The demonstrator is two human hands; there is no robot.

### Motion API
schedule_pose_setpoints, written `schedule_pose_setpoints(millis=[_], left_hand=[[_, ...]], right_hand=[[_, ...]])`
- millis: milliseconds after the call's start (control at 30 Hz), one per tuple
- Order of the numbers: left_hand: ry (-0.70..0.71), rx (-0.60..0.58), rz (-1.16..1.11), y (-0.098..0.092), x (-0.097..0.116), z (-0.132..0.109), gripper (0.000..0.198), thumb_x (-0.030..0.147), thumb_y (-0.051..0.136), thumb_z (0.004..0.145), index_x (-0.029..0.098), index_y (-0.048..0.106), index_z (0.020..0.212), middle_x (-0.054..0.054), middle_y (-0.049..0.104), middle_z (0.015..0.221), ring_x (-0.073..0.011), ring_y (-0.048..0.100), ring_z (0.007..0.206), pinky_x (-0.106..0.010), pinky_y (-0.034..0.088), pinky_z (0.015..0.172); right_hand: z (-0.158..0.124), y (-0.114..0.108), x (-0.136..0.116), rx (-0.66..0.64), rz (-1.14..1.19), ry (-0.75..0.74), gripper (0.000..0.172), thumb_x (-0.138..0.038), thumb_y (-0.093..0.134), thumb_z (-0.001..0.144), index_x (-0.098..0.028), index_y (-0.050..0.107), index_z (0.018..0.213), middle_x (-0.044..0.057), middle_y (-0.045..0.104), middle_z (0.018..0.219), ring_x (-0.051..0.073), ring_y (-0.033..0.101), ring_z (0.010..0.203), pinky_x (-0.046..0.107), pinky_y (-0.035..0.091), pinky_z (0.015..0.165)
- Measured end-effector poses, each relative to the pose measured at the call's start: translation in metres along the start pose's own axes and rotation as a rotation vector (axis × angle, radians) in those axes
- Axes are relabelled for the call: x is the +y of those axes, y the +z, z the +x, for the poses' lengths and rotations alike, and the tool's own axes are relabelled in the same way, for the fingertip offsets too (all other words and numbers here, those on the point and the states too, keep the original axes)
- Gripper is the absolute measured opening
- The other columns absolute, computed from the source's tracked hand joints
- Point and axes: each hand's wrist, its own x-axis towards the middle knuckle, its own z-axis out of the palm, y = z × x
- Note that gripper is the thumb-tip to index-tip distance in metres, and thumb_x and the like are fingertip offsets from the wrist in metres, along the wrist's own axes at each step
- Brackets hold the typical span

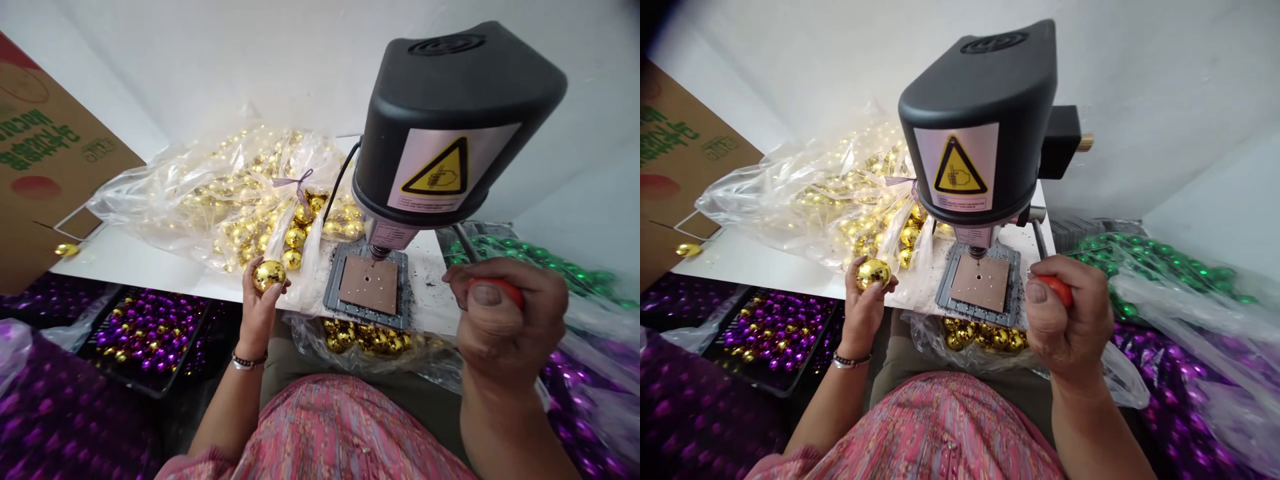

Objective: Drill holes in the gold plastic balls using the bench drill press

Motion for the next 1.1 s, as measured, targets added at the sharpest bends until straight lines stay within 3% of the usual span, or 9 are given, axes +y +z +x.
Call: schedule_pose_setpoints(millis=[100, 167, 267, 333, 467, 600, 733, 933, 1100], left_hand=[[-0.169, -0.197, -0.290, 0.006, 0.021, -0.001, 0.073, 0.041, 0.071, 0.079, 0.035, 0.033, 0.142, -0.003, 0.060, 0.100, -0.0169, 0.067, 0.083, -0.024, 0.048, 0.061], [-0.258, -0.321, -0.338, 0.015, 0.026, -0.001, 0.078, 0.051, 0.074, 0.076, 0.036, 0.035, 0.142, -0.006, 0.062, 0.105, -0.0201, 0.066, 0.091, -0.025, 0.048, 0.062], [-0.375, -0.397, -0.376, 0.029, 0.025, 0.001, 0.075, 0.070, 0.058, 0.082, 0.037, 0.035, 0.145, -0.012, 0.061, 0.120, -0.0247, 0.066, 0.100, -0.032, 0.052, 0.066], [-0.463, -0.417, -0.436, 0.036, 0.023, 0.001, 0.071, 0.070, 0.054, 0.085, 0.037, 0.038, 0.146, -0.012, 0.061, 0.124, -0.0257, 0.066, 0.101, -0.034, 0.053, 0.067], [-0.559, -0.387, -0.554, 0.048, 0.017, 0.003, 0.066, 0.051, 0.075, 0.078, 0.030, 0.052, 0.136, -0.008, 0.065, 0.115, -0.0202, 0.067, 0.095, -0.030, 0.054, 0.071], [-0.540, -0.297, -0.493, 0.062, 0.012, 0.006, 0.065, 0.038, 0.085, 0.068, 0.020, 0.060, 0.126, -0.005, 0.068, 0.106, -0.0137, 0.063, 0.086, -0.025, 0.053, 0.072], [-0.476, -0.290, -0.430, 0.074, 0.009, 0.010, 0.062, 0.028, 0.089, 0.062, 0.020, 0.059, 0.117, -0.001, 0.068, 0.096, -0.0104, 0.061, 0.080, -0.021, 0.049, 0.069], [-0.582, -0.437, -0.557, 0.080, 0.012, 0.009, 0.057, 0.062, 0.071, 0.078, 0.024, 0.053, 0.115, -0.004, 0.065, 0.096, -0.0097, 0.057, 0.065, -0.018, 0.034, 0.047], [-0.539, -0.477, -0.487, 0.083, 0.013, 0.008, 0.070, 0.058, 0.070, 0.080, 0.031, 0.043, 0.139, -0.004, 0.064, 0.099, -0.0145, 0.063, 0.076, -0.022, 0.040, 0.053]], right_hand=[[0.000, 0.001, 0.002, 0.008, 0.009, -0.036, 0.023, -0.044, 0.059, 0.084, -0.022, 0.066, 0.090, -0.003, 0.055, 0.067, 0.016, 0.064, 0.068, 0.035, 0.052, 0.065], [0.000, 0.002, 0.002, 0.009, 0.017, -0.063, 0.022, -0.042, 0.059, 0.085, -0.023, 0.066, 0.091, -0.004, 0.055, 0.066, 0.015, 0.063, 0.066, 0.033, 0.051, 0.063], [0.002, 0.002, 0.001, -0.023, 0.023, -0.104, 0.019, -0.038, 0.059, 0.086, -0.023, 0.065, 0.094, -0.004, 0.058, 0.070, 0.012, 0.061, 0.065, 0.029, 0.050, 0.062], [0.003, 0.001, 0.001, -0.041, 0.036, -0.127, 0.018, -0.036, 0.059, 0.086, -0.022, 0.065, 0.095, -0.003, 0.060, 0.072, 0.010, 0.060, 0.064, 0.027, 0.049, 0.060], [0.004, 0.000, 0.003, -0.058, 0.075, -0.140, 0.018, -0.034, 0.059, 0.087, -0.021, 0.066, 0.097, -0.003, 0.061, 0.074, 0.010, 0.062, 0.067, 0.027, 0.051, 0.063], [0.004, 0.001, 0.001, -0.063, 0.051, -0.168, 0.017, -0.034, 0.058, 0.088, -0.023, 0.064, 0.100, -0.003, 0.065, 0.083, 0.008, 0.062, 0.069, 0.025, 0.050, 0.062], [0.004, 0.001, -0.004, -0.063, 0.034, -0.177, 0.017, -0.034, 0.055, 0.090, -0.028, 0.063, 0.104, -0.004, 0.067, 0.087, 0.008, 0.060, 0.071, 0.025, 0.051, 0.063], [0.006, 0.001, -0.007, -0.080, 0.027, -0.193, 0.016, -0.034, 0.055, 0.090, -0.027, 0.064, 0.102, -0.003, 0.067, 0.084, 0.009, 0.060, 0.069, 0.025, 0.050, 0.060], [0.007, 0.002, -0.009, -0.063, 0.008, -0.194, 0.016, -0.036, 0.053, 0.091, -0.027, 0.064, 0.100, -0.003, 0.065, 0.082, 0.009, 0.059, 0.069, 0.025, 0.050, 0.060]])
